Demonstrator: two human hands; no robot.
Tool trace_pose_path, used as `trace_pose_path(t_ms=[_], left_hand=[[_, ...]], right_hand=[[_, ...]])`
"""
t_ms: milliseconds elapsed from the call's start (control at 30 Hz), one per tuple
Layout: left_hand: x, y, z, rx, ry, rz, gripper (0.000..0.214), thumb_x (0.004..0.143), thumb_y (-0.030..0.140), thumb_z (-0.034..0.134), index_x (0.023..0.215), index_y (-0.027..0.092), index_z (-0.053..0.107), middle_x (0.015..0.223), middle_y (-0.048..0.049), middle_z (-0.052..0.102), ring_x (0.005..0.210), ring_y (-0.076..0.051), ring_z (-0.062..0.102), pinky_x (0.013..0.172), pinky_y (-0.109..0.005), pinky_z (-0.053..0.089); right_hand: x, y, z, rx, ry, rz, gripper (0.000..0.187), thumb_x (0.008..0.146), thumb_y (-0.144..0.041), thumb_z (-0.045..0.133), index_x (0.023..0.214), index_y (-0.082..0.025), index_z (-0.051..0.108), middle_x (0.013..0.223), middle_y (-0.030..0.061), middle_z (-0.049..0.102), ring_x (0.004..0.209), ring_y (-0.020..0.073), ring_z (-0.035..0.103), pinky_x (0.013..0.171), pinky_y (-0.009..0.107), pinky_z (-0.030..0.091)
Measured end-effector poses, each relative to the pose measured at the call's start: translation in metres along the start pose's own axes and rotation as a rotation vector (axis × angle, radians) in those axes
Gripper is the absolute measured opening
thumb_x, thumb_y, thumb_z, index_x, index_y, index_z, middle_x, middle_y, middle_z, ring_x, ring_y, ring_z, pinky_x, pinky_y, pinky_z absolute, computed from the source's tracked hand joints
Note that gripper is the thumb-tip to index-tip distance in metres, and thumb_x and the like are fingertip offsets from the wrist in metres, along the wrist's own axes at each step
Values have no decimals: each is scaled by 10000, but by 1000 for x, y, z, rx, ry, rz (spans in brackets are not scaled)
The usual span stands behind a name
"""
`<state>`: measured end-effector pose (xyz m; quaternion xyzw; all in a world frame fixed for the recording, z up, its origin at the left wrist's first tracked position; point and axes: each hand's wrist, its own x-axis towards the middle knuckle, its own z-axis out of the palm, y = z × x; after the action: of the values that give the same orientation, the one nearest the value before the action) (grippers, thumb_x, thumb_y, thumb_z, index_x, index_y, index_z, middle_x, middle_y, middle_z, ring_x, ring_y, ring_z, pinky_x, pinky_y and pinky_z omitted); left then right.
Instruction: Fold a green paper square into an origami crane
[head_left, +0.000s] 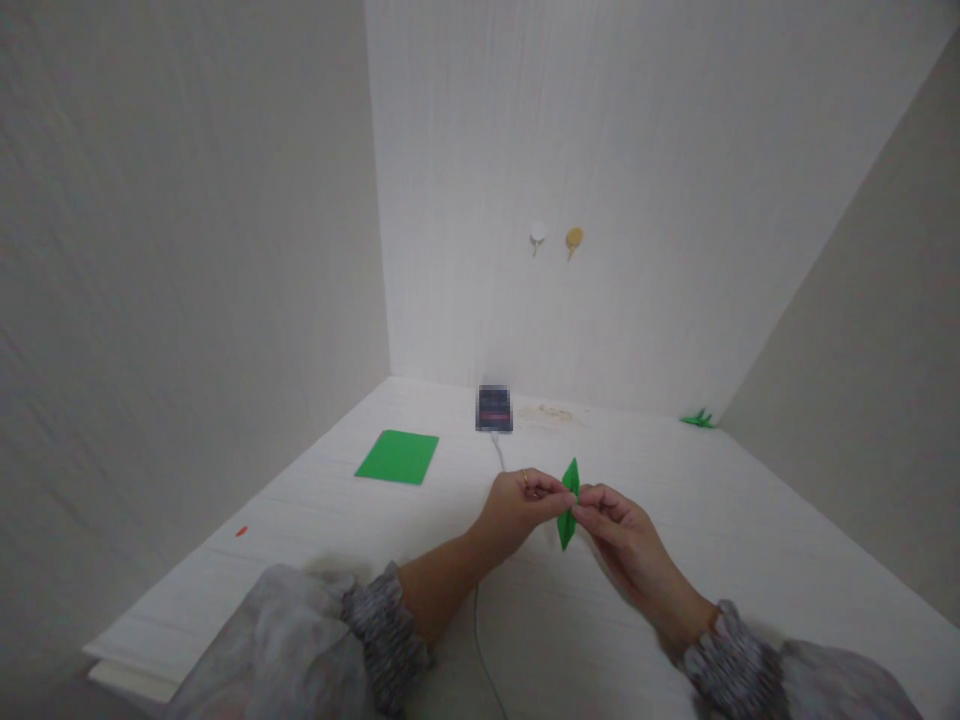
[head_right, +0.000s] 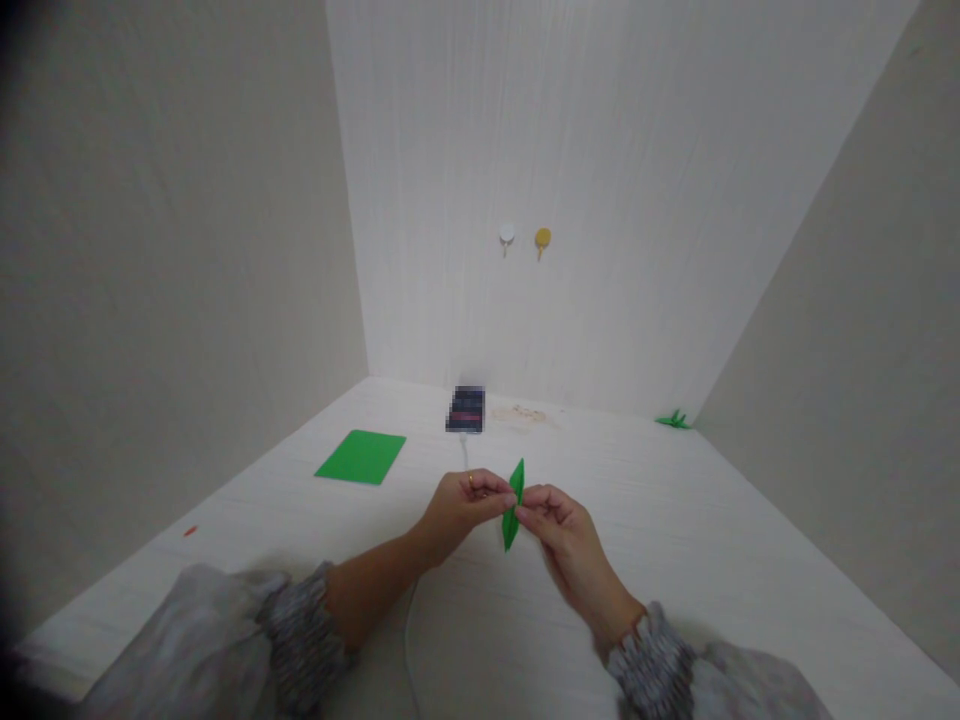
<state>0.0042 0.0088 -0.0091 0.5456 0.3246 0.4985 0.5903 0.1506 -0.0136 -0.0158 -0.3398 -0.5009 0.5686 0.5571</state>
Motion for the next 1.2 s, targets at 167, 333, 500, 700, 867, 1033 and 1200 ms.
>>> trace_pose_path(t_ms=[167,333,500,700,867,1033,1200], left_hand=[[4,-6,-1,48,21,-52,270,496,308,731,653,115,624,572,-10,606,531,-100,519,545,-226,395],[5,-10,-1,26,14,-39,218,554,292,699,675,124,631,613,-13,620,576,-109,535,583,-230,402],[5,-9,2,-17,4,-50,182,591,270,670,692,125,624,618,-8,617,588,-111,543,618,-244,411],[5,-8,5,-32,-22,-15,168,636,273,636,716,127,608,639,-7,607,628,-119,551,655,-257,416],[6,-7,8,-88,-14,22,170,636,253,638,726,130,563,653,3,579,636,-109,544,666,-259,422],[7,-9,9,-78,52,40,204,620,243,654,738,145,520,642,17,564,609,-103,542,638,-259,431],[5,-9,8,-13,46,33,225,603,261,673,727,138,532,650,7,572,614,-102,542,633,-252,430]], right_hand=[[2,5,-4,-60,16,-35,78,629,-216,695,666,-179,636,741,9,594,741,155,527,718,292,395],[2,5,-6,-37,28,-59,64,604,-206,708,638,-191,656,736,8,606,740,159,526,731,305,391],[1,2,-4,-9,7,-69,32,631,-185,686,636,-186,654,717,5,595,728,151,520,750,311,384],[1,1,-5,1,28,-71,28,658,-174,665,675,-185,645,720,4,597,728,146,518,754,298,385],[1,3,-5,36,70,-24,81,636,-187,686,700,-185,636,725,8,619,718,149,538,757,305,388],[2,4,-4,4,104,-24,125,624,-222,697,718,-178,627,721,18,632,716,159,555,747,317,399],[4,5,-4,-14,148,-42,181,594,-246,719,735,-188,621,696,1,620,679,147,551,694,294,404]])
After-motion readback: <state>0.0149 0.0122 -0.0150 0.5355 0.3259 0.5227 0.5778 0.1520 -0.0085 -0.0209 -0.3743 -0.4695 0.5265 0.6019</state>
